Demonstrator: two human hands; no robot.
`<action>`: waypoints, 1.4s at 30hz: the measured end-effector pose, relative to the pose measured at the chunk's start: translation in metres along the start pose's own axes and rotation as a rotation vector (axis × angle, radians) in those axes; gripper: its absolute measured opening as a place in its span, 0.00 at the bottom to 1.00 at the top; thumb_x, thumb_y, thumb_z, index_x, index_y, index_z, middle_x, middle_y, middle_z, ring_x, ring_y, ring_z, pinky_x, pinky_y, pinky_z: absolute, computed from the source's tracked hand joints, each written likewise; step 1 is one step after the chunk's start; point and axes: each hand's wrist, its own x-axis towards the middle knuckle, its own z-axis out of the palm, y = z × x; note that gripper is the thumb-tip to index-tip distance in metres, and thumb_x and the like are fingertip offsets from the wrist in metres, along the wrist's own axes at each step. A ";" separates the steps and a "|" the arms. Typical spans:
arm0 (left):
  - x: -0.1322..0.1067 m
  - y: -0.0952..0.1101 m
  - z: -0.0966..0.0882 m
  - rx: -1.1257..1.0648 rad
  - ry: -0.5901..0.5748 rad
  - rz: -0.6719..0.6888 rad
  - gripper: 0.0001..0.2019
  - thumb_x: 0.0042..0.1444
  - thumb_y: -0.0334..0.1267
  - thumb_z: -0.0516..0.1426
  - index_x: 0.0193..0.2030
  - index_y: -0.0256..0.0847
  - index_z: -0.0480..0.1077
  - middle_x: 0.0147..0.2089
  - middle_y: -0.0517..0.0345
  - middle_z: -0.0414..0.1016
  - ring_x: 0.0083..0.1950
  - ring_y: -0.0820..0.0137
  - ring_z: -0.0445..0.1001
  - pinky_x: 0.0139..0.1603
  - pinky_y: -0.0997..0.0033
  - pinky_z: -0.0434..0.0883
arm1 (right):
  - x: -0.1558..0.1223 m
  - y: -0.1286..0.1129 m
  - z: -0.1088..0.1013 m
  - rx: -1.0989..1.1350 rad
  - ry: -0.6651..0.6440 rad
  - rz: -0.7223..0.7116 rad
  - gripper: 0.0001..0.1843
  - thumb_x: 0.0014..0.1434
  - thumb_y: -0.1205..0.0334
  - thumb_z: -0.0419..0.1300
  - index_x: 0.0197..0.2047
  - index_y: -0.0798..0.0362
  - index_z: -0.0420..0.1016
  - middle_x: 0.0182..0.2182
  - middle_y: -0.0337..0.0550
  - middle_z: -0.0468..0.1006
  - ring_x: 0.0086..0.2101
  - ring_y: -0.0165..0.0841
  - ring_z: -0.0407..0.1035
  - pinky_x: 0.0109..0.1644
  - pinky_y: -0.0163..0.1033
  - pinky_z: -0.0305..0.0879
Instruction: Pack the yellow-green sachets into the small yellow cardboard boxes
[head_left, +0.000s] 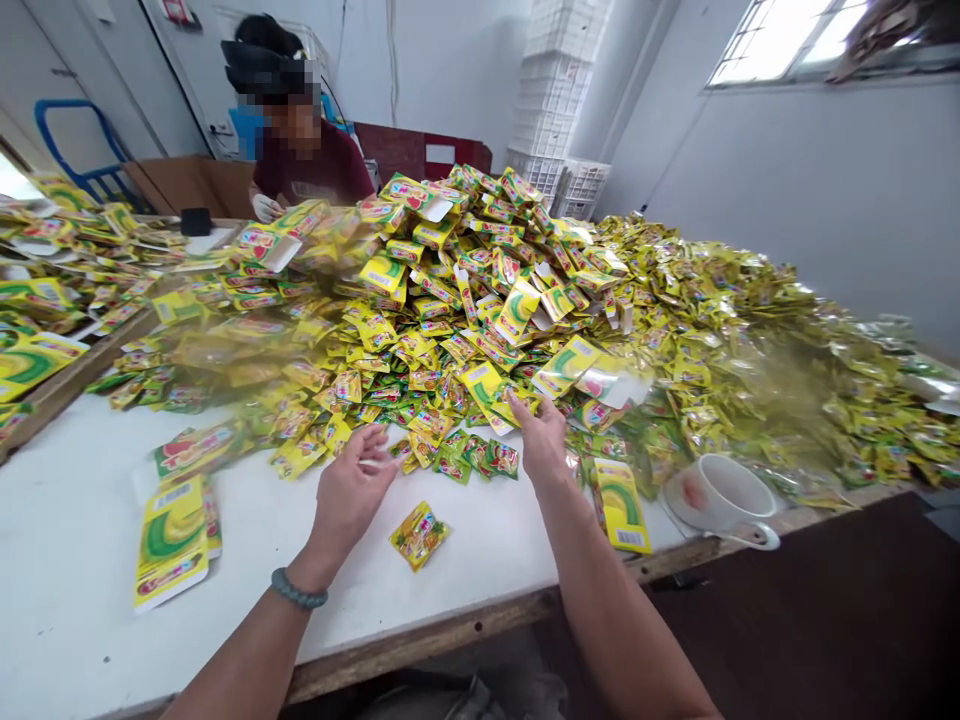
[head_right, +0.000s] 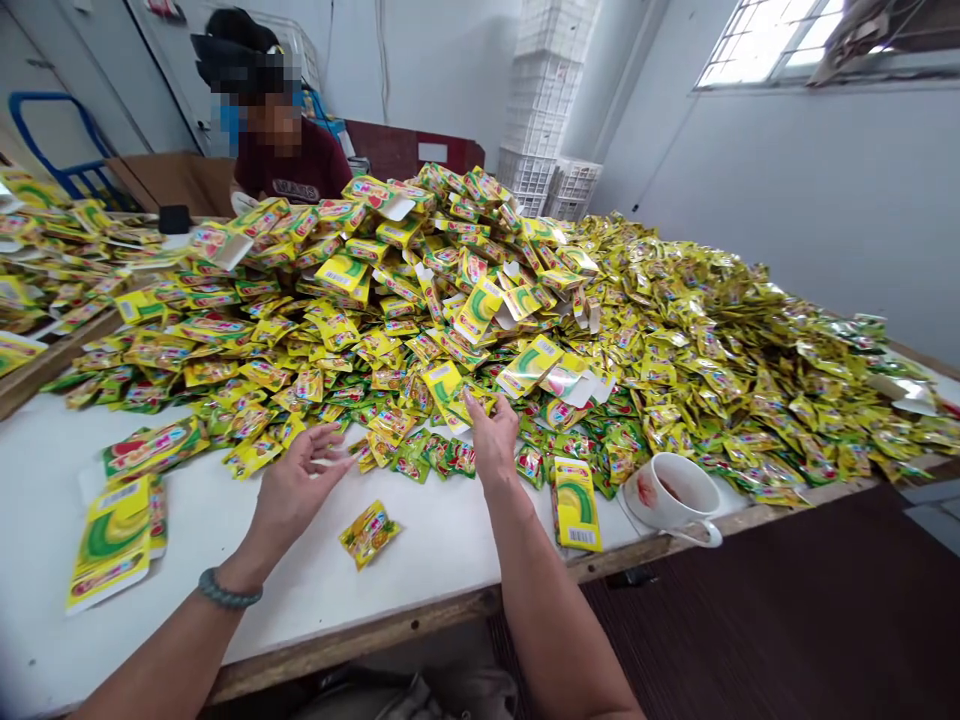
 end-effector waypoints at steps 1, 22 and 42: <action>0.000 0.001 -0.002 0.116 0.067 0.129 0.30 0.52 0.51 0.64 0.59 0.41 0.67 0.57 0.42 0.75 0.53 0.54 0.76 0.55 0.50 0.72 | -0.006 -0.006 0.006 0.056 -0.052 0.047 0.24 0.49 0.44 0.69 0.40 0.53 0.74 0.35 0.43 0.78 0.37 0.38 0.72 0.43 0.43 0.69; -0.004 0.016 -0.021 -0.075 -0.316 0.053 0.18 0.62 0.52 0.56 0.44 0.38 0.75 0.39 0.55 0.79 0.37 0.68 0.74 0.38 0.72 0.70 | -0.037 -0.035 0.026 -0.192 -0.501 -0.086 0.15 0.55 0.50 0.64 0.40 0.50 0.71 0.28 0.35 0.71 0.29 0.32 0.63 0.35 0.37 0.61; -0.012 0.023 -0.003 -0.414 -0.456 -0.209 0.24 0.52 0.51 0.66 0.51 0.38 0.74 0.48 0.51 0.81 0.45 0.62 0.78 0.44 0.68 0.72 | -0.044 -0.031 0.033 -0.204 -0.549 -0.045 0.17 0.54 0.49 0.66 0.44 0.49 0.74 0.29 0.37 0.74 0.32 0.35 0.68 0.36 0.39 0.63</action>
